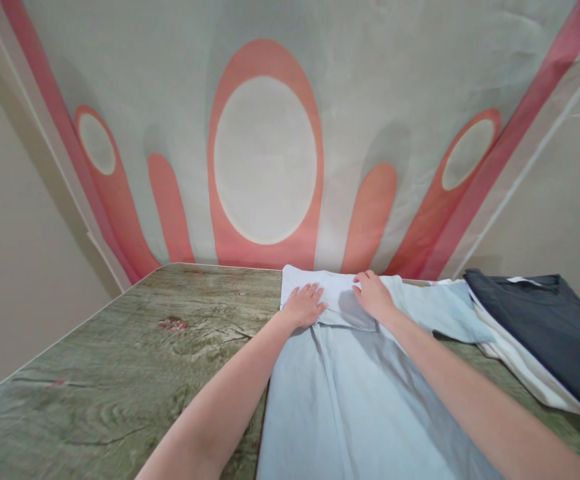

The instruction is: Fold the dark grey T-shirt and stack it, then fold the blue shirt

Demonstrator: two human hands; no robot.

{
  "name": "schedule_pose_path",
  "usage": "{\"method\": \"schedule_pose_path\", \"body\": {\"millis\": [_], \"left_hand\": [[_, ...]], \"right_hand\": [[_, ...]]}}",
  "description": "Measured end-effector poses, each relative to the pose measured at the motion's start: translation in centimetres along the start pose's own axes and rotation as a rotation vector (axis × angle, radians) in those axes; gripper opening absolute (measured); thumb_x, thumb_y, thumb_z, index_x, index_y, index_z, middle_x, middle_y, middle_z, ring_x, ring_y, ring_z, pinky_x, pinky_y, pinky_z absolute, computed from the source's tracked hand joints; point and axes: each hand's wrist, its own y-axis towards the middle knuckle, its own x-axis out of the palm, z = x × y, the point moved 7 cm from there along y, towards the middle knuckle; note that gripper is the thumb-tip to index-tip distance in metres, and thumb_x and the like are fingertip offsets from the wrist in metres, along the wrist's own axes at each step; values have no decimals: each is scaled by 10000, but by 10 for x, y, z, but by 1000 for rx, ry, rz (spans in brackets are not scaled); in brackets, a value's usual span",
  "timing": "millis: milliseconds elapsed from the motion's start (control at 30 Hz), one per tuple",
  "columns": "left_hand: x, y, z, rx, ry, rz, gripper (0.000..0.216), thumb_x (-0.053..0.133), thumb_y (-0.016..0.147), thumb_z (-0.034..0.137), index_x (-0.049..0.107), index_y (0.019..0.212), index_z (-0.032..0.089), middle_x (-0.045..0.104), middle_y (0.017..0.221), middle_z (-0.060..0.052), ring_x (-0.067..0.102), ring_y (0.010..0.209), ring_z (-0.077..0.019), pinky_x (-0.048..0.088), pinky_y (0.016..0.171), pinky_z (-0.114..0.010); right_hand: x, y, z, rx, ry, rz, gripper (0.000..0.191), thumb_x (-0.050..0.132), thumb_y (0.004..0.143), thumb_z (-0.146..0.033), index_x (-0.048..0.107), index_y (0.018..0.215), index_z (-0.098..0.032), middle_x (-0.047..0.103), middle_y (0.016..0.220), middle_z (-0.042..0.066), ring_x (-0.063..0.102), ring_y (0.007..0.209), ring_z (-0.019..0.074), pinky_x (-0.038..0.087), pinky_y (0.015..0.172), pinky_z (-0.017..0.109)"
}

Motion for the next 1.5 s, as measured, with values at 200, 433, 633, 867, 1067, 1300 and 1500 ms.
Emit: {"method": "schedule_pose_path", "body": {"millis": [200,433,633,867,1067,1300,1500], "left_hand": [[-8,7,-16,6,-27,82,432,180,947,296,414,1281,155,365,1385,-83,259,1300,-169,216,1051,-340],[-1,0,-28,-103,67,81,477,213,932,419,321,1337,192,246,1444,-91,231,1310,-224,196,1045,-431],[0,1,-27,-109,59,76,506,167,932,447,309,1349,197,231,1451,-81,214,1318,-227,181,1051,-432],[-4,-1,-25,-107,38,65,510,152,935,449,317,1345,195,238,1448,-87,221,1314,-226,175,1051,-442],[-5,-2,-25,-100,43,93,518,137,934,457,326,1338,195,252,1442,-86,231,1309,-225,181,1050,-435],[-6,-3,-26,-138,12,94,549,120,929,471,174,1405,203,180,1467,-81,209,1321,-221,170,1054,-417],[-7,-3,-26,-130,-2,106,567,108,926,475,177,1406,181,191,1463,-89,232,1314,-224,182,1055,-402]], "right_hand": [[-12,-75,-93,-552,283,-173,170,462,850,-169,598,952,-169,557,942,55,517,891,155,411,822,275],[-16,-104,-93,-603,149,-227,356,359,821,-43,614,1039,-163,581,1039,92,503,963,185,406,867,334],[-19,-126,-116,-756,146,-255,489,334,778,-18,485,1227,-138,490,1261,115,406,1159,207,352,945,367],[-23,-119,-116,-590,177,-239,316,326,799,-4,576,907,-165,579,918,69,496,866,184,401,795,309],[-16,-107,-116,-656,74,-226,370,361,795,9,557,1065,-149,561,1077,86,448,998,201,372,860,322],[-18,-104,-108,-635,19,-166,359,378,818,-19,558,1094,-161,559,1121,88,440,1026,204,371,850,332],[-14,-102,-112,-676,-25,-171,306,393,834,-42,592,1024,-178,561,1131,80,433,1048,211,366,850,334]]}}
